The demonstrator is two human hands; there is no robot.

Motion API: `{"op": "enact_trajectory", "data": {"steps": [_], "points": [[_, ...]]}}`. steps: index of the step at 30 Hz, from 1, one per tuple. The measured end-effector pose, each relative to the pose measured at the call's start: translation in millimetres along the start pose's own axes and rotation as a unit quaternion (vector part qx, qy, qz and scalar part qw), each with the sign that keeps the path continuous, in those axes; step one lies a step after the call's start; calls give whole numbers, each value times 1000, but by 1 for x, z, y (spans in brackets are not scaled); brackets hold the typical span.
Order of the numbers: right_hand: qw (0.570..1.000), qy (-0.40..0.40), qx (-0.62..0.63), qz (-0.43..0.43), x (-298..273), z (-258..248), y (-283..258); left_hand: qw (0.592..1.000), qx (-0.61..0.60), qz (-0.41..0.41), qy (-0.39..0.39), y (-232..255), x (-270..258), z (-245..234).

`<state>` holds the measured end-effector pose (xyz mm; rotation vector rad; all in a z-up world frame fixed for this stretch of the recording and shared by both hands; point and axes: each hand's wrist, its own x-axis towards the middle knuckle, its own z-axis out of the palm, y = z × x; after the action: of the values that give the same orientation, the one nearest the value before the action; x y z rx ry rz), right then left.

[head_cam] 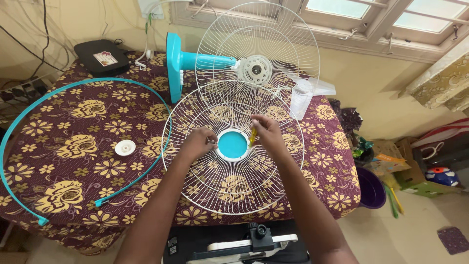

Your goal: The person removes the front grill and fan blades from a table fan. They then use a screwdriver to loosen screws on the rear grill and detach it from the fan assembly.

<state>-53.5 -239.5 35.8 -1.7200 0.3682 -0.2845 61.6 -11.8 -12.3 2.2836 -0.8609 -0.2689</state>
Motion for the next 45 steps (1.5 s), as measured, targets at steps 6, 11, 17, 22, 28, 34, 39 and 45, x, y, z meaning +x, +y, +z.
{"op": "enact_trajectory", "data": {"steps": [6, 11, 17, 22, 28, 34, 39, 45], "points": [[996, -40, -77, 11, -5, 4, 11, 999, 37, -13, -29, 6, 11, -3], [996, -48, -70, 19, -3, 8, 21, 996, 60, -40, -50, 9, 9, -2], [995, -53, -79, 30, 1, 8, 28, 997, 41, -37, -53, 9, 4, -4], [995, -48, -78, 38, 2, 10, 29, 995, 58, -52, -60, 14, 2, -5], [995, -50, -82, 42, 0, 10, 28, 997, 6, -50, -56, 8, 3, -6], [993, -63, -89, 35, 0, 10, 28, 997, -38, -45, -49, -5, 10, -2], [990, -103, -84, 38, -5, 11, 22, 994, -93, -29, -40, -5, 9, -8], [965, -149, -213, -40, -11, 23, 5, 961, -224, -160, -41, 8, 0, -8]]}}
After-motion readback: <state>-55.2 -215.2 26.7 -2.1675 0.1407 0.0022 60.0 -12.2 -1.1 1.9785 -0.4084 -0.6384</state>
